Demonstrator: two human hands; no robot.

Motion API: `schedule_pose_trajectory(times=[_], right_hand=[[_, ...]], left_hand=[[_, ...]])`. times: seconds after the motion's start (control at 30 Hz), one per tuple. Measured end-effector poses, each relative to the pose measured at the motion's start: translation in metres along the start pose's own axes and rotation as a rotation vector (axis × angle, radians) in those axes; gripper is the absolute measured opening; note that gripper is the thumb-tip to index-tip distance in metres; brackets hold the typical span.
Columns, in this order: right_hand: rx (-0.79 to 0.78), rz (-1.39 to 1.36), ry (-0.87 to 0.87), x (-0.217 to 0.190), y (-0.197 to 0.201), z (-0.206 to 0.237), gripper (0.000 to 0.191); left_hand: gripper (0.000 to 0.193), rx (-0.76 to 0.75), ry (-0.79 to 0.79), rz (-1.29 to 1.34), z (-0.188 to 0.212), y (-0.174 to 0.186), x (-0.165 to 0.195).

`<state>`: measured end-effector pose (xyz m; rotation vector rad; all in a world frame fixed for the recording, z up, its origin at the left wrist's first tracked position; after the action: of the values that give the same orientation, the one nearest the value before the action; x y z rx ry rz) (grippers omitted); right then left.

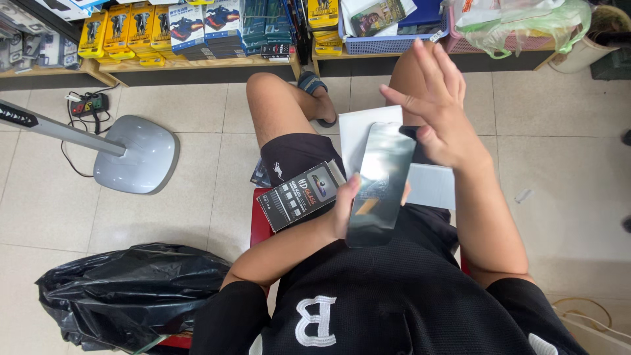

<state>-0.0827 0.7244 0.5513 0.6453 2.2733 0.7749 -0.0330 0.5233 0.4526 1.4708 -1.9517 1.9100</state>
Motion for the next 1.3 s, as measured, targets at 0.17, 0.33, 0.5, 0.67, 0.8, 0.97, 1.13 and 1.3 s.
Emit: schedule_pose_trajectory(times=[0.17, 0.33, 0.5, 0.67, 0.8, 0.97, 1.13, 1.3], right_hand=[[-0.117, -0.385, -0.138, -0.012, 0.017, 0.011, 0.055], [-0.028, -0.461, -0.191, -0.037, 0.028, 0.018, 0.017], [-0.134, -0.229, -0.088, -0.060, 0.038, 0.018, 0.029], [0.059, 0.018, -0.130, -0.055, 0.062, 0.050, 0.034], [0.591, -0.384, -0.044, -0.021, 0.076, 0.090, 0.019], [0.945, -0.578, 0.115, -0.002, 0.056, 0.113, 0.034], [0.840, -0.574, 0.159, -0.012, 0.041, 0.092, 0.036], [0.774, -0.525, 0.075, -0.012, 0.043, 0.086, 0.041]], left_hand=[[0.076, -0.058, 0.064, -0.312, -0.006, -0.008, 0.026], [0.046, -0.093, -0.286, -1.464, -0.008, -0.035, 0.081], [0.024, 0.152, -0.377, -1.373, -0.008, -0.043, 0.106], [0.012, 0.176, -0.425, -1.293, -0.008, -0.032, 0.111], [0.021, 0.125, -0.494, -1.383, -0.006, -0.027, 0.114], [0.023, 0.069, -0.495, -1.459, -0.006, -0.028, 0.113], [0.022, 0.051, -0.470, -1.424, -0.005, -0.025, 0.114], [0.020, 0.039, -0.412, -1.390, -0.005, -0.019, 0.119]])
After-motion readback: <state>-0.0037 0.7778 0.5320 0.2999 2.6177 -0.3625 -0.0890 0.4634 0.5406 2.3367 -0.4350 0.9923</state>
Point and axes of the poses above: each hand's wrist, its own z-axis away from the middle knuckle, its own y-axis out of the back of the hand, x = y × z, the point moved 2 cm from there along -z, towards the middle knuckle
